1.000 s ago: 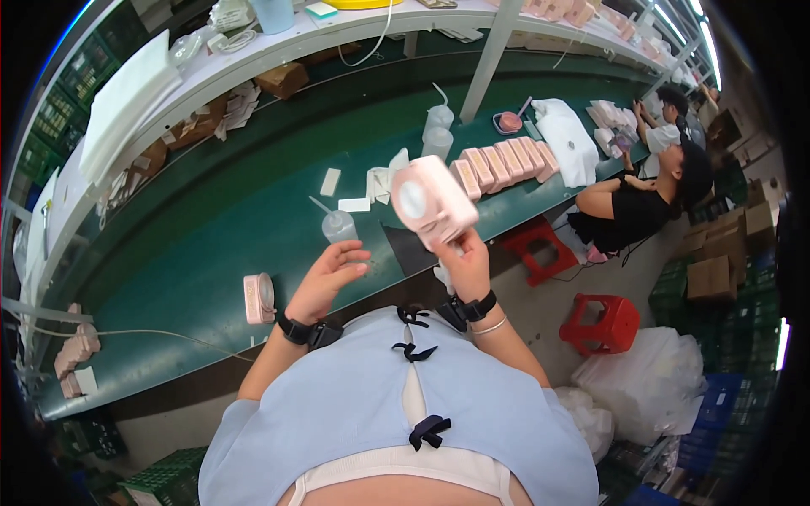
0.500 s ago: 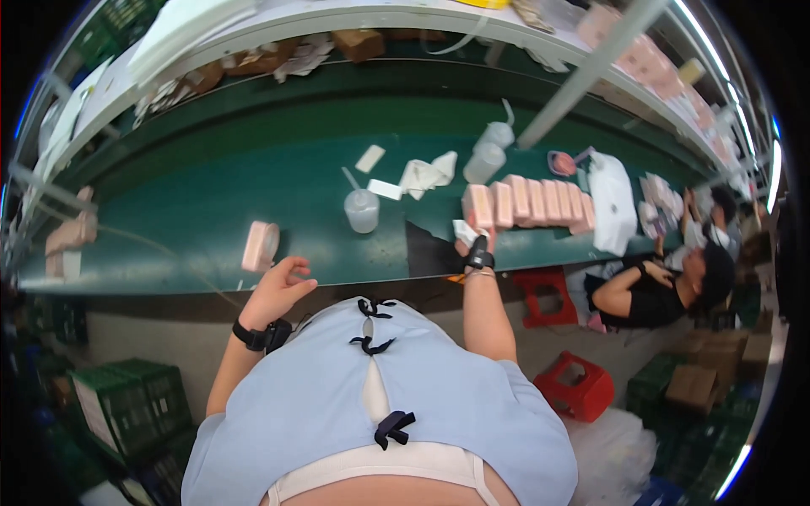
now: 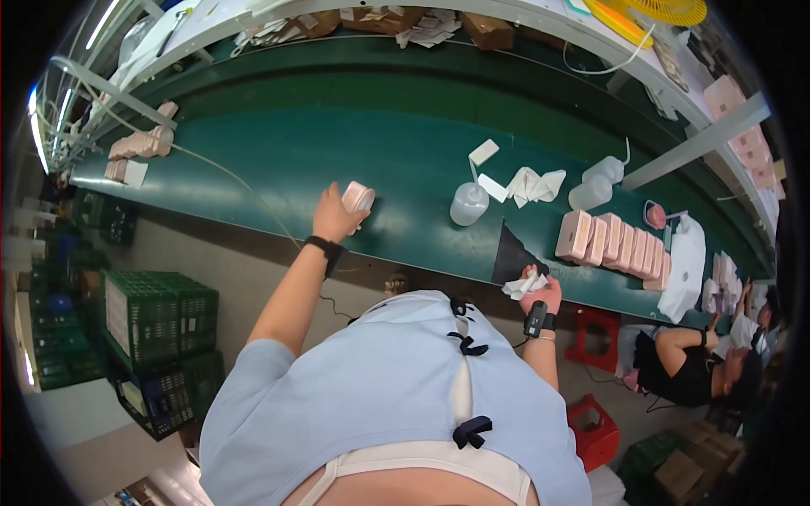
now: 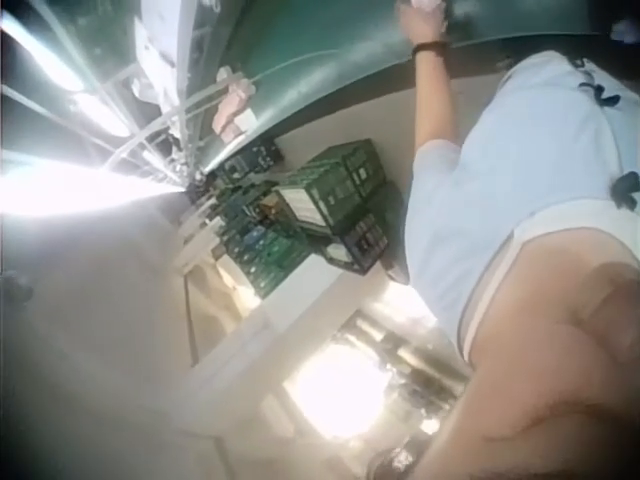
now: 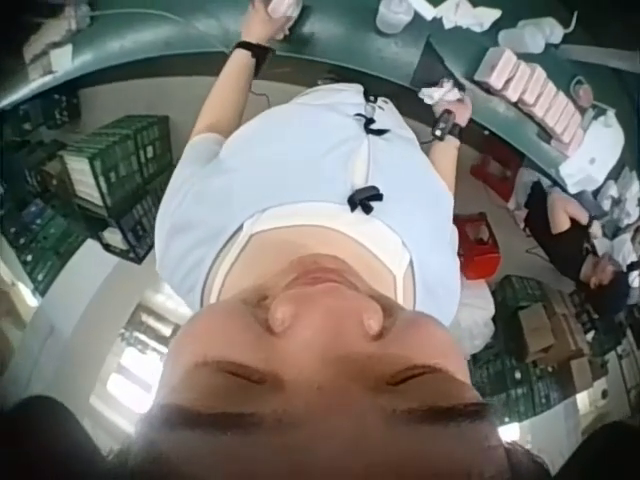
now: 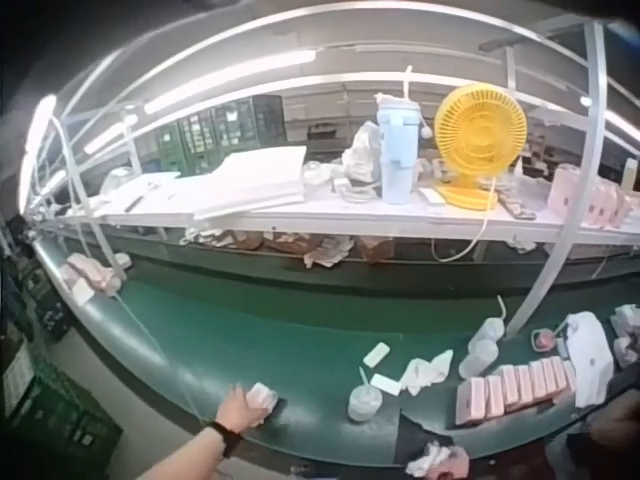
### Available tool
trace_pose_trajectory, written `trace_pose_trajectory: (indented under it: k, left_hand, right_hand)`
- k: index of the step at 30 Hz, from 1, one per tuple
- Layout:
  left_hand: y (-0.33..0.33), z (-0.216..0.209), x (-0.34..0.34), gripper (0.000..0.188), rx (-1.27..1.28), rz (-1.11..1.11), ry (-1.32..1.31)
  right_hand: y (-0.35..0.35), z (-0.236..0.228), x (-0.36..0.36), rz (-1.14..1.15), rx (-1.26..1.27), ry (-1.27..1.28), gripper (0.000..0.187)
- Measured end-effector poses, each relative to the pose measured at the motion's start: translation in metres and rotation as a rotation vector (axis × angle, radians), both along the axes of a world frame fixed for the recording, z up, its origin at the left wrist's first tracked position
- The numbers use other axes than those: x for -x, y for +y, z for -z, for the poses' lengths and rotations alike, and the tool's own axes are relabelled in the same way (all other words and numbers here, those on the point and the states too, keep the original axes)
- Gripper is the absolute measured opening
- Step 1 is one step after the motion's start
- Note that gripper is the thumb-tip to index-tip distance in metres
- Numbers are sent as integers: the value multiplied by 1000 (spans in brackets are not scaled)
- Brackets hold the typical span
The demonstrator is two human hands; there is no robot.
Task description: The person picks up a pink fan, blows air onto it with a nozzle, and wipes the surfaces with a cloth sprayed from a bottle. They then set the fan down and repeat the process with another pink fan.
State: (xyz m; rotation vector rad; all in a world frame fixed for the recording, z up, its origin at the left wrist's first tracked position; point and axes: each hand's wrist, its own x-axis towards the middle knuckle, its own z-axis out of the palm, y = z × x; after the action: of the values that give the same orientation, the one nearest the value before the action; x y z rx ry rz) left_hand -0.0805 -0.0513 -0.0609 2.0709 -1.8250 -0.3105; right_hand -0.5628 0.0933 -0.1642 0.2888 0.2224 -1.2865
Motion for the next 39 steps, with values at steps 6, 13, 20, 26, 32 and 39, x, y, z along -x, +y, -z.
trace_pose_trajectory:
  k: [6,13,20,26,32,39]
  left_hand:
    - [-27,7,0,78,-347,67,116]
    - [40,-86,23,58,-14,577,796]
    - [72,-120,62,50,152,768,938]
    - [93,-134,69,44,87,638,894]
    - [94,-135,57,55,51,697,969]
    - [71,-122,64,71,-408,634,1945]
  right_hand:
    - [7,-51,-23,230,-150,914,18]
    - [-25,-188,-106,179,198,1462,15]
    - [-39,-285,-184,152,1094,1688,25]
    - [-38,-293,-215,189,1671,2037,40]
    - [-37,-260,-177,234,1502,1941,38]
    - [-39,-247,-157,41,683,1515,24]
